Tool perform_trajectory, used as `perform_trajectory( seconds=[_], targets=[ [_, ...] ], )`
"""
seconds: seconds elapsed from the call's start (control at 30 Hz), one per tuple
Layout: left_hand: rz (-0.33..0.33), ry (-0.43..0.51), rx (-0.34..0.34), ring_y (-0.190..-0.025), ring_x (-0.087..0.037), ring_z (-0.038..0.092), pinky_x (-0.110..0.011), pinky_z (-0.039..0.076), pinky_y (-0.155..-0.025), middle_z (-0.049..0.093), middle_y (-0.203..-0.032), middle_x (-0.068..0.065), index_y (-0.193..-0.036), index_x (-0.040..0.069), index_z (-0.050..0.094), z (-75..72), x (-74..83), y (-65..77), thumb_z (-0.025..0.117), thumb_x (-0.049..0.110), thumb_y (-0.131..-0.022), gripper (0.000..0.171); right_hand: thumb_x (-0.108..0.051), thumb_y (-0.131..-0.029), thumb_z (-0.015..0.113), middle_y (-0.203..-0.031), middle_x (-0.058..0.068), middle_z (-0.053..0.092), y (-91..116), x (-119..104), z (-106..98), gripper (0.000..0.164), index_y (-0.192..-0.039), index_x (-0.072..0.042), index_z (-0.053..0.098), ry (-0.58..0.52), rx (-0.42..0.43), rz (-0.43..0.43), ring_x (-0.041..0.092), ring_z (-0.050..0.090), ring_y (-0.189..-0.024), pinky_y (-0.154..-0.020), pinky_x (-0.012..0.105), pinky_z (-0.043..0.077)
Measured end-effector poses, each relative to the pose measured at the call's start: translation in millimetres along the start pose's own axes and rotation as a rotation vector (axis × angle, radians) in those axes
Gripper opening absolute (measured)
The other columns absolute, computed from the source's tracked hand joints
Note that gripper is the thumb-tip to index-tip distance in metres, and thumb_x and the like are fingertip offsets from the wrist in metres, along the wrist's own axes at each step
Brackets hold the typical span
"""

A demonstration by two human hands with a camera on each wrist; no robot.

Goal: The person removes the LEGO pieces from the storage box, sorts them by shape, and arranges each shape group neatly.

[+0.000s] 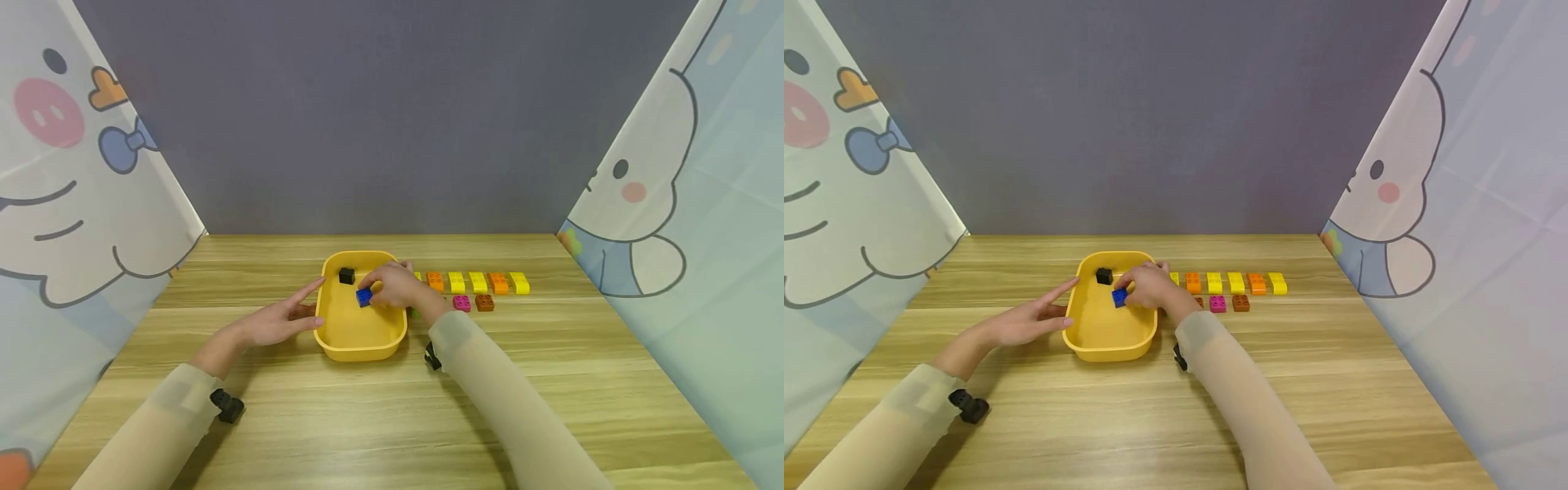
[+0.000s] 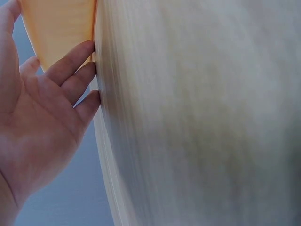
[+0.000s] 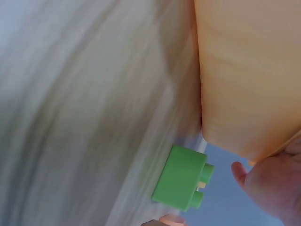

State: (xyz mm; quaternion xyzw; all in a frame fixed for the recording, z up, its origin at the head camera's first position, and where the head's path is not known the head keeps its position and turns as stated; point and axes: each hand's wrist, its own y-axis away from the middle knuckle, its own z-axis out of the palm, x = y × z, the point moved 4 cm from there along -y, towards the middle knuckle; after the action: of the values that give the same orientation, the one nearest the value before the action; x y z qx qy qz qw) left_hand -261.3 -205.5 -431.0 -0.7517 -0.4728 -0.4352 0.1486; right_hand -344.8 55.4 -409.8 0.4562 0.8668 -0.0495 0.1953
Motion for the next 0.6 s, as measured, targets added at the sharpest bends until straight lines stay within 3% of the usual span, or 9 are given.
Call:
perform_trajectory(
  seconds=[0.3, 0.6],
  targets=[
    [-0.009, -0.008, 0.012, -0.156, -0.050, 0.047, -0.072, 0.036, -0.127, 0.048, -0.167, -0.031, -0.178, 0.035, 0.003, 1.5, 0.2, -0.3, 0.064, 0.051, -0.111, 0.092, -0.027, -0.100, 0.083, -0.145, -0.005, 0.074, 5, 4, -5, 0.034, -0.134, -0.032, 0.079, -0.126, 0.110, -0.059, 0.032, 0.047, -0.155, -0.131, 0.065, 0.009],
    [-0.004, -0.010, 0.017, -0.156, -0.049, 0.047, -0.071, 0.036, -0.127, 0.048, -0.167, -0.030, -0.178, 0.039, 0.003, -0.3, -0.5, -0.8, 0.065, 0.051, -0.110, 0.092, -0.024, -0.099, 0.083, -0.144, 0.001, 0.073, 23, 15, -29, 0.037, -0.135, -0.025, 0.078, -0.222, 0.183, -0.129, 0.034, 0.046, -0.157, -0.131, 0.067, 0.012]
  ],
)
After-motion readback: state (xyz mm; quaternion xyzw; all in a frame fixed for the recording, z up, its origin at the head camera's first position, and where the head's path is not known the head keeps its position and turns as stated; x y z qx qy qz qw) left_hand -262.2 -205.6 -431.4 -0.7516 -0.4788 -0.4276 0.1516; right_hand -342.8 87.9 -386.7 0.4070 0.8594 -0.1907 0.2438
